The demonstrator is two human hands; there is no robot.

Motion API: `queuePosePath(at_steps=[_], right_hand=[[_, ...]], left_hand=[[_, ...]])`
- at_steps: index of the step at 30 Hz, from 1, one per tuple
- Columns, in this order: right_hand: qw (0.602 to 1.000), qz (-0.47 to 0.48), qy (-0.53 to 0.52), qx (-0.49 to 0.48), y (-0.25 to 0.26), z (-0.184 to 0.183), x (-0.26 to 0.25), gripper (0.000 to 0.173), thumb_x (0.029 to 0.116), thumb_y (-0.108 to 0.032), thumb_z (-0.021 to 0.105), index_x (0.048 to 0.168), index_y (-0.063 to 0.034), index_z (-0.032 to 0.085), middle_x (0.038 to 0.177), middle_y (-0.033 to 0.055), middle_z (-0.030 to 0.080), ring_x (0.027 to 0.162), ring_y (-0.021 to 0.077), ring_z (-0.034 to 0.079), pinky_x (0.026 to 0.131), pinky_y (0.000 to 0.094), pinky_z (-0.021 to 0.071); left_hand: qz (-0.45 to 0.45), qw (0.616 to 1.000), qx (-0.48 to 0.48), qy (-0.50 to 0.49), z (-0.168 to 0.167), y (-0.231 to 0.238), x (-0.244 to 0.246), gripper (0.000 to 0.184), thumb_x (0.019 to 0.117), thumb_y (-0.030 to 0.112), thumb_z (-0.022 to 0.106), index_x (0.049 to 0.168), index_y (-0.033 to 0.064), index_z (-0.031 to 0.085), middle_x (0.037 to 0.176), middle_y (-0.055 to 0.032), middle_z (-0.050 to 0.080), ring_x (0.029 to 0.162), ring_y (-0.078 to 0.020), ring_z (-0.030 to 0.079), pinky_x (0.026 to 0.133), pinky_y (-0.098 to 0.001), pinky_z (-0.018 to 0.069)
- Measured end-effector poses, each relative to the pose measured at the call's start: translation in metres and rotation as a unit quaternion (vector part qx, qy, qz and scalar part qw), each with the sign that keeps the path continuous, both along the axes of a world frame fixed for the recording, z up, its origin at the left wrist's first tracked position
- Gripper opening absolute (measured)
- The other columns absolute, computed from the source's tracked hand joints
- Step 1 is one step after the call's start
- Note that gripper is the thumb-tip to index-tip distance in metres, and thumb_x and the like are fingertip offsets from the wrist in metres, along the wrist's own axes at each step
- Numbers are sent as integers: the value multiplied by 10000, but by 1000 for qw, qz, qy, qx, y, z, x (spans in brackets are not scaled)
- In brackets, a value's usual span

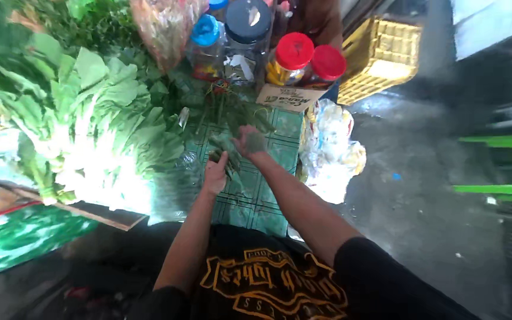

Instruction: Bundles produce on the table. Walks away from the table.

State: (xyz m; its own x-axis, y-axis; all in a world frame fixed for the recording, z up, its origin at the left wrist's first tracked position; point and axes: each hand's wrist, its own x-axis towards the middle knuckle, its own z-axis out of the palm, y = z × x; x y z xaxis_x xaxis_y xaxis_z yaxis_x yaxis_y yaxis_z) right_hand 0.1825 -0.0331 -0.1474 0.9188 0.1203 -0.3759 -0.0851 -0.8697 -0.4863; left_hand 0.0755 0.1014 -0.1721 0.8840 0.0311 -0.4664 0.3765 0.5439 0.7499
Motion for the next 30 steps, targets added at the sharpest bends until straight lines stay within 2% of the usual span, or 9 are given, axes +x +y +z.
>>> queuePosePath(at_steps=[4,9,12,14,18,22,25,27,30], right_hand=[[991,11,16,-135,15,-9,-1,425,1001,-309,576,1329,-39,609,1286,252,640,1159,446,644,893,645,538],[991,-15,50,-120,4,4,-21,379,972,-301,592,1203,-6,652,1213,244,666,1121,414,663,866,639,541],[992,-10,55,-114,-9,4,-40,354,972,-286,598,1210,-31,659,1197,236,673,1086,430,667,824,655,537],[992,-18,35,-118,-19,-8,-48,342,962,-271,609,1210,-39,653,1199,225,669,1058,421,672,811,646,540],[991,-4,-75,-111,-14,-11,-53,329,980,-296,621,1227,-85,672,1232,209,646,1037,397,682,795,595,576],[982,115,-108,-104,16,-18,-34,395,980,-447,616,1148,-114,746,1178,156,694,1117,349,671,894,564,566],[975,159,-83,-131,34,-26,-20,367,1004,-379,598,1134,-60,727,1207,172,697,1188,363,645,951,570,537],[984,117,-96,-96,34,-19,-20,324,1002,-305,578,1098,-36,731,1173,183,710,1154,358,668,946,563,548],[994,24,-101,29,23,27,-35,337,1034,-308,564,1170,-35,710,1074,176,715,990,339,698,871,572,569]], left_hand=[[43,998,-45,13,-4,1,1,349,1033,185,617,1337,39,528,1074,-187,706,925,-311,721,838,-488,614],[63,996,-55,36,-9,3,2,406,1026,162,623,1404,74,503,1231,-177,690,1024,-318,713,860,-478,606],[54,994,-64,64,-3,2,2,358,1065,232,556,1382,69,519,1217,-169,699,1037,-310,709,893,-482,589],[48,995,-62,69,1,2,1,362,1082,268,515,1384,67,515,1211,-172,700,1036,-311,709,883,-483,591],[46,995,-56,66,8,9,-6,340,1073,173,524,1396,66,520,1231,-165,694,1054,-318,708,871,-479,600],[61,991,-80,89,10,17,-15,332,1043,168,590,1364,81,596,1189,-127,697,1021,-247,689,879,-425,580],[75,988,-95,94,12,18,-20,264,1054,158,566,1287,38,600,1093,-135,693,941,-238,686,843,-415,586],[70,988,-116,78,11,19,-22,241,1076,152,513,1258,17,598,1091,-145,686,955,-248,680,860,-417,579],[62,988,-128,57,16,21,-19,295,1094,198,482,1251,-23,598,1136,-202,709,1044,-328,703,951,-499,572]])
